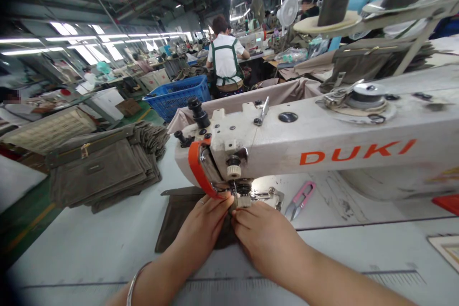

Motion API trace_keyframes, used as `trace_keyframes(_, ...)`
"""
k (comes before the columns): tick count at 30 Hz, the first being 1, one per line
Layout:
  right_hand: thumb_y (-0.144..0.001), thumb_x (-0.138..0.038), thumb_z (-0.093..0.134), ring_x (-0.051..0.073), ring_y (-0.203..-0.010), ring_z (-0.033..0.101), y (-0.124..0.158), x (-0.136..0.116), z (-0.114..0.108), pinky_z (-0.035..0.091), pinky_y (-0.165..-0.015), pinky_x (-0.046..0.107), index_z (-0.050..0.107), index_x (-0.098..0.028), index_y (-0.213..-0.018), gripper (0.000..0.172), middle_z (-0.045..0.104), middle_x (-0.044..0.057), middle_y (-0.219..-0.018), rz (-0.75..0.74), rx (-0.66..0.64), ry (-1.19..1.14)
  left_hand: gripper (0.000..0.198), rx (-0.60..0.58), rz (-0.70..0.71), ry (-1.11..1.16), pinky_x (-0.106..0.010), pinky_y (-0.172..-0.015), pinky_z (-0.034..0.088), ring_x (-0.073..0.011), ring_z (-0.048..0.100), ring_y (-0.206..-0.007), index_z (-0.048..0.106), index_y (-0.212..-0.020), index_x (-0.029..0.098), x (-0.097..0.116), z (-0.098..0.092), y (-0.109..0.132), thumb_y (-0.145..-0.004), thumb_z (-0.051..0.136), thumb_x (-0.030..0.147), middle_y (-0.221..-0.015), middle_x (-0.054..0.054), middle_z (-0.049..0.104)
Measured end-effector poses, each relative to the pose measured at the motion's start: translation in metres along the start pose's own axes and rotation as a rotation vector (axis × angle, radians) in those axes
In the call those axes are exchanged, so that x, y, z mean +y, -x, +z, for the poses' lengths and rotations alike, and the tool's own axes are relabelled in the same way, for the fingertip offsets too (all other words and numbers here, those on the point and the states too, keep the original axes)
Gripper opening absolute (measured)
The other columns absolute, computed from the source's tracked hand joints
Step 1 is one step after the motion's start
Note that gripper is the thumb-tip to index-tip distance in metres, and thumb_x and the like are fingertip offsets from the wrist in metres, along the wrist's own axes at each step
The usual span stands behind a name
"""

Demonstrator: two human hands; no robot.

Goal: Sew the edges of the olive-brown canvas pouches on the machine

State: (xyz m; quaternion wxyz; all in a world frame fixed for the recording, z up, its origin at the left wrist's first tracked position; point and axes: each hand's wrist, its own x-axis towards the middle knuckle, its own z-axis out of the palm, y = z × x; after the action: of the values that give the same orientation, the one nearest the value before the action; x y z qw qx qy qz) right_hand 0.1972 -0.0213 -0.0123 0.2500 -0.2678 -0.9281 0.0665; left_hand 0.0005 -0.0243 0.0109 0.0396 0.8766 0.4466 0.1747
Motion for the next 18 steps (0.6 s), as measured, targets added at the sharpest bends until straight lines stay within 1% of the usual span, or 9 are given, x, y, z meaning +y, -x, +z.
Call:
trace_keyframes(6,-0.088,-0.009,0.049,0.022,-0.105,0.061,-0.0013,-0.0024,0.0023,0.049,-0.096,0.038,0.067,-0.015,-0.095,0.020,0.069,0.009,-0.107,0.000,0.056,-0.013,0.036,-0.024,0.030,0.007,-0.044,-0.104,0.048,-0.0252,0.058,-0.116,0.054,-0.122,0.015,-0.0035,-0.0023,-0.0015,-0.088,0.050,0.002,-0.123,-0.010,0.062)
trace_keyframes(11,-0.088,-0.010,0.051,0.021,-0.106,0.061,-0.0018,-0.0041,0.0030,0.049,-0.097,0.035,0.067,-0.015,-0.099,0.020,0.070,0.009,-0.105,0.014,0.072,-0.007,0.036,-0.035,0.049,0.026,-0.042,-0.105,0.047,-0.0246,0.057,-0.117,0.055,-0.121,0.013,-0.0066,-0.0035,-0.0009,-0.087,0.053,0.001,-0.123,-0.010,0.062)
trace_keyframes(16,-0.088,-0.008,0.050,0.021,-0.105,0.061,-0.0019,-0.0027,0.0005,0.050,-0.094,0.035,0.067,-0.016,-0.090,0.019,0.070,0.009,-0.102,0.009,0.076,-0.012,0.035,-0.027,0.029,0.034,-0.043,-0.105,0.046,-0.0239,0.056,-0.117,0.055,-0.122,0.015,-0.0077,-0.0035,-0.0024,-0.089,0.052,0.003,-0.124,-0.009,0.062)
trace_keyframes(18,-0.088,-0.008,0.050,0.021,-0.105,0.061,-0.0018,-0.0017,0.0010,0.050,-0.094,0.035,0.067,-0.015,-0.092,0.019,0.070,0.009,-0.103,0.015,0.080,-0.016,0.033,-0.018,0.031,0.030,-0.043,-0.105,0.046,-0.0242,0.056,-0.117,0.055,-0.120,0.014,-0.0069,-0.0041,-0.0032,-0.090,0.051,0.004,-0.123,-0.010,0.062)
